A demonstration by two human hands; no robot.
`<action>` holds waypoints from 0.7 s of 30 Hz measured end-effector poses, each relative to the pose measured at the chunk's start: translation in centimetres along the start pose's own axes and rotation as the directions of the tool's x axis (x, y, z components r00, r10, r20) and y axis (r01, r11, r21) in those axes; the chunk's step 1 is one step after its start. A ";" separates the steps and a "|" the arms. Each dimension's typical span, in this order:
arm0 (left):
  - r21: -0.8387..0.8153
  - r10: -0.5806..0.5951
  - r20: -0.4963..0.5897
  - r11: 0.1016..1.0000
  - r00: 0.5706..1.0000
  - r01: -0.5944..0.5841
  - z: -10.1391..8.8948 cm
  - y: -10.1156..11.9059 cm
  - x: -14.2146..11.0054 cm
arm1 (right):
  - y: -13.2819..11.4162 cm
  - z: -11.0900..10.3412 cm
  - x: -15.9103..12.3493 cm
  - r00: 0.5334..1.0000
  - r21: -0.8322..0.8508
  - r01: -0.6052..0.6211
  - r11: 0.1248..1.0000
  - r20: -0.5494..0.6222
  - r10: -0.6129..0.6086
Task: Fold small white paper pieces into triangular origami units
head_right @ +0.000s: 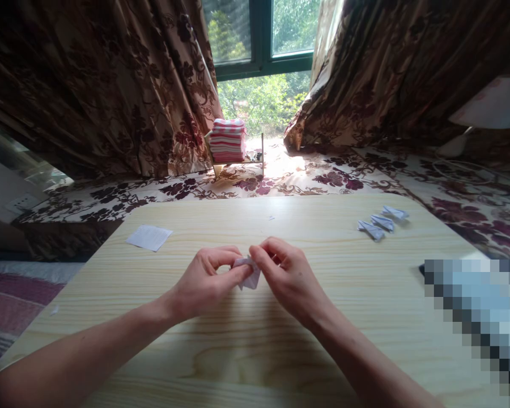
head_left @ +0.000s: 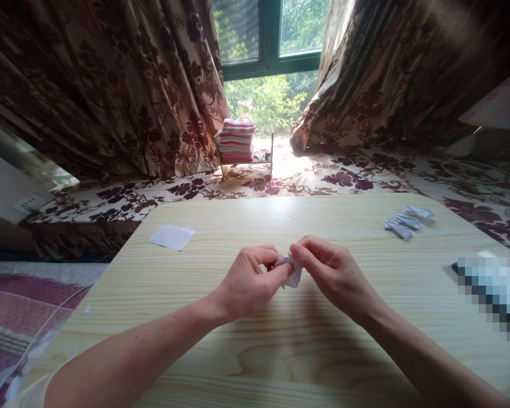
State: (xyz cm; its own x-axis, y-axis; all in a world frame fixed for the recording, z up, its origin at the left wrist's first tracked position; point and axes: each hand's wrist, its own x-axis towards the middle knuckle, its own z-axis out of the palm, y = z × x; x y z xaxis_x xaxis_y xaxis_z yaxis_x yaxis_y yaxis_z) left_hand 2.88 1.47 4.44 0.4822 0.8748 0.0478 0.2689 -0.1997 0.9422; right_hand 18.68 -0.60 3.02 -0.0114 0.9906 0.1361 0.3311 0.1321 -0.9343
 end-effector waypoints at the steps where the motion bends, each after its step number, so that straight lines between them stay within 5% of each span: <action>1: -0.046 -0.033 -0.029 0.998 0.999 0.032 -0.1 -0.1 0.2 | 0.1 -0.2 0.2 0.999 0.000 -0.014 1.000 -0.030 0.014; 8: -0.300 -0.132 -0.117 0.949 0.984 0.092 -0.3 -0.4 0.8 | -0.2 -0.3 0.0 0.999 -0.064 0.037 0.997 0.008 -0.037; 21: -0.497 -0.221 -0.025 0.849 0.975 0.179 0.0 -0.6 0.9 | 0.7 1.3 -0.4 0.991 -0.188 0.131 0.973 0.022 -0.129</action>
State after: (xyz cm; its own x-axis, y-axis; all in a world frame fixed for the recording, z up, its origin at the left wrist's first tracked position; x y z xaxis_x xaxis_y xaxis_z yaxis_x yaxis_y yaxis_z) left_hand 3.16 2.33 3.94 0.3900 0.9080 -0.1529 -0.0996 0.2067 0.9733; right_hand 17.66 -0.89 1.86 -0.0753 0.9657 0.2484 0.4985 0.2522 -0.8294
